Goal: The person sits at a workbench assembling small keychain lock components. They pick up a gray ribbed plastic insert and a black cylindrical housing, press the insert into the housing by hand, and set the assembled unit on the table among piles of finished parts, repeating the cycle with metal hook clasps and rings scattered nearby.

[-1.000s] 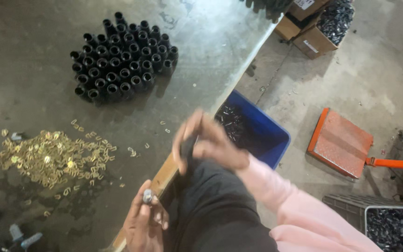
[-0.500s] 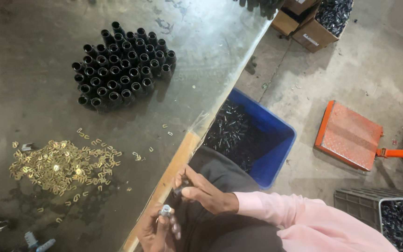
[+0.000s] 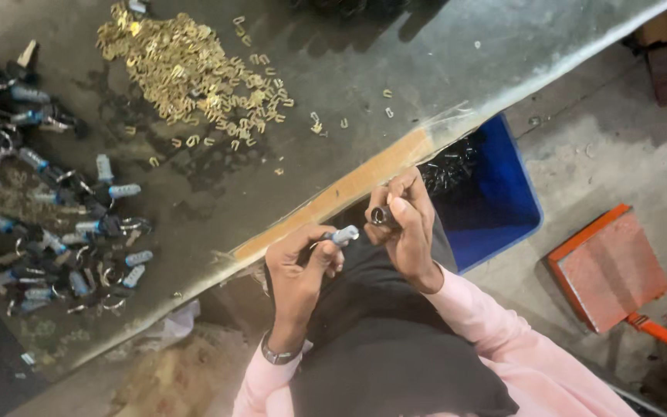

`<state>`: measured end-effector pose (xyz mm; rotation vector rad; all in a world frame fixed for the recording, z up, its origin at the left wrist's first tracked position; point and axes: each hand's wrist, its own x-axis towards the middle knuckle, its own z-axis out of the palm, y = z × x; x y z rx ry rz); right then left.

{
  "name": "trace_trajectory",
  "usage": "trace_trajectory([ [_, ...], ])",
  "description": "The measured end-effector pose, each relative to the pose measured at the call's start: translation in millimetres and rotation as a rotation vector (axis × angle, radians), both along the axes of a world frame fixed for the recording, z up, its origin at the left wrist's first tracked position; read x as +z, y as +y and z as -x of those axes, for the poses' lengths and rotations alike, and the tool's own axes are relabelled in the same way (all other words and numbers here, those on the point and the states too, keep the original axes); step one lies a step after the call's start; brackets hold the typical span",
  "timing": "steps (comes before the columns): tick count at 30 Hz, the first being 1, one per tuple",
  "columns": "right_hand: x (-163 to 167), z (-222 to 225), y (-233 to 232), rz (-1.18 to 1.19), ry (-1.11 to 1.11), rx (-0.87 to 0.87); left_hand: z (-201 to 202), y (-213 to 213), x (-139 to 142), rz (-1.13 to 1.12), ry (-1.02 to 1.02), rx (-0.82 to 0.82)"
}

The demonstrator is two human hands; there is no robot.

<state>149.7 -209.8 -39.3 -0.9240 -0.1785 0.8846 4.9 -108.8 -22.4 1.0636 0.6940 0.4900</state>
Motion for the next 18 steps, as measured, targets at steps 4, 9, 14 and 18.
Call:
trace_trajectory([
  [4,3.1,5.0,0.4,0.052,-0.221,0.037,-12.4,5.0,21.6,-0.526,0.130,0.016],
  [9,16.0,2.1,-11.1,0.422,-0.737,0.140,-10.8,2.4,30.0,-1.075,0.187,-0.021],
  [14,19.8,-2.0,-16.8,0.618,-0.829,0.404,0.5,1.9,12.5,-1.294,0.045,-0.134],
  [18,22.1,-4.6,-16.1,0.667,-0.774,0.506,6.9,-1.4,3.3,-0.947,0.080,-0.184],
])
